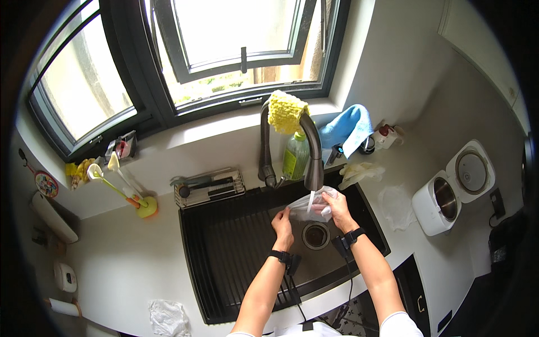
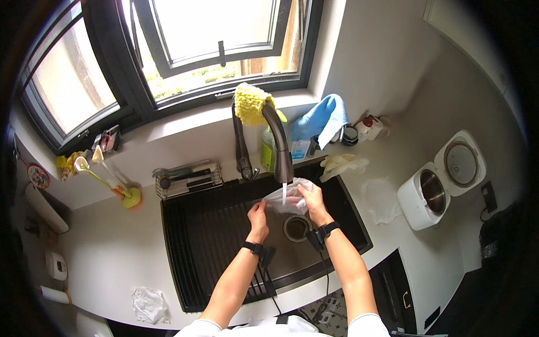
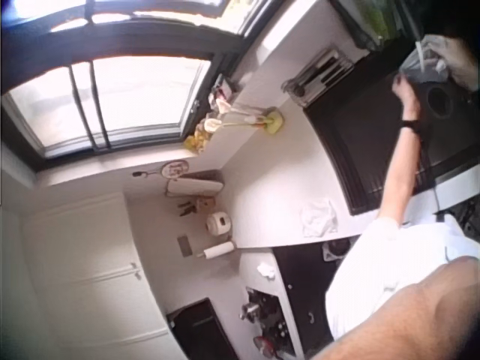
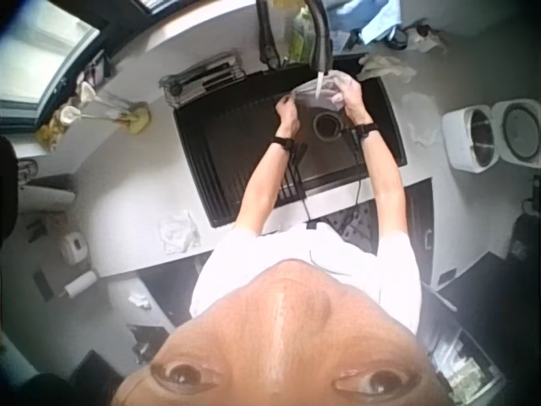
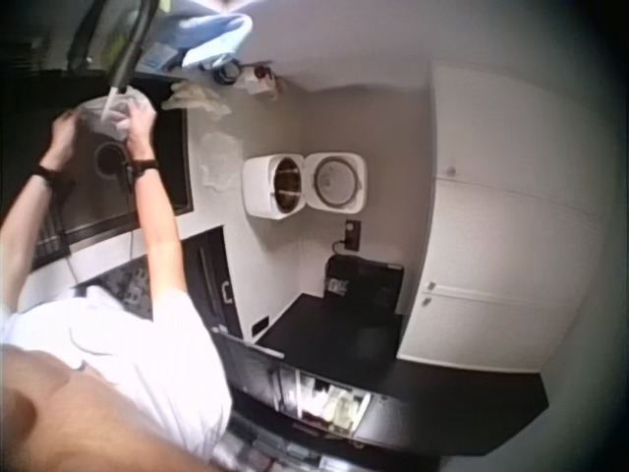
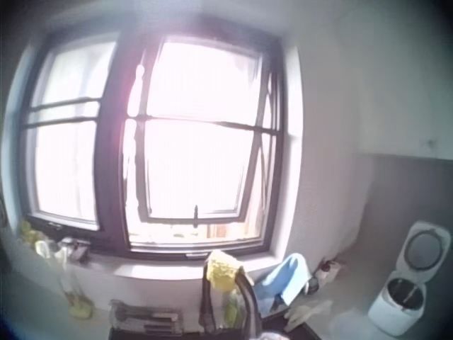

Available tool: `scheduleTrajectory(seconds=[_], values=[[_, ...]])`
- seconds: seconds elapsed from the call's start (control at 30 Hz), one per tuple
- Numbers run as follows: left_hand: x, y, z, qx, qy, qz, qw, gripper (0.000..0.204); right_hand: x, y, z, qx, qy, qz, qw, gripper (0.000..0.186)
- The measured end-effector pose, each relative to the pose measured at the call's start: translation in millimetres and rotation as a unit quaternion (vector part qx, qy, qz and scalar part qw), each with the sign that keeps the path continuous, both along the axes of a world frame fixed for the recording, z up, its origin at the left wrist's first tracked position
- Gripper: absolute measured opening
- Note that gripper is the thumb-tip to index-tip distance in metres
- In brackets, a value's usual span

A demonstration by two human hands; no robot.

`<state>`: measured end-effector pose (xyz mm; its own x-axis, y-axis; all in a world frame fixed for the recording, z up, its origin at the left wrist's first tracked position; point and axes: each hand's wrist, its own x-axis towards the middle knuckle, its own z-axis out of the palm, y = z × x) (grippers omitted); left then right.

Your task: The person cleans a kitchen window using a long-handled window cleaning tool with a replaceable cloth. They wipe the window, remove the cloth, rinse it under the tap, reattach it, and continue wiping the window.

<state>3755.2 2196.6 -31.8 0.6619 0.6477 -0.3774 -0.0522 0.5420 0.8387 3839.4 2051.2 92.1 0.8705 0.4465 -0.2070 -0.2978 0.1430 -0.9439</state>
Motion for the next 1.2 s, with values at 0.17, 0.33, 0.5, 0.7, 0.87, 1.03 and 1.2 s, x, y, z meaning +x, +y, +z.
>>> scheduleTrajectory(seconds=[0.17,0.33,0.5,0.7,0.87,1.03,1.2], values=[[4,0,0,-0.015,-0.039,-0.060,0.997,0.024,14,-7,-17,-0.189,-0.179,-0.126,0.957,0.018],[9,-12,23,0.080,-0.011,-0.177,0.981,0.018,17,-20,-26,-0.123,-0.151,-0.038,0.980,0.011],[17,-35,46,0.097,-0.086,-0.192,0.973,0.014,4,4,-41,-0.098,-0.109,0.046,0.988,0.016],[14,-28,42,0.050,-0.067,-0.073,0.994,0.016,5,20,-56,-0.125,-0.110,0.068,0.984,0.009],[14,-21,44,0.116,-0.118,-0.021,0.986,0.014,-4,32,-62,-0.088,-0.164,0.058,0.981,0.012],[12,-17,61,0.132,-0.109,-0.045,0.984,0.017,-9,38,-51,-0.140,-0.300,0.063,0.941,0.014],[13,-10,68,0.120,-0.204,-0.093,0.967,0.021,6,38,-41,-0.020,-0.194,0.029,0.980,0.009]])
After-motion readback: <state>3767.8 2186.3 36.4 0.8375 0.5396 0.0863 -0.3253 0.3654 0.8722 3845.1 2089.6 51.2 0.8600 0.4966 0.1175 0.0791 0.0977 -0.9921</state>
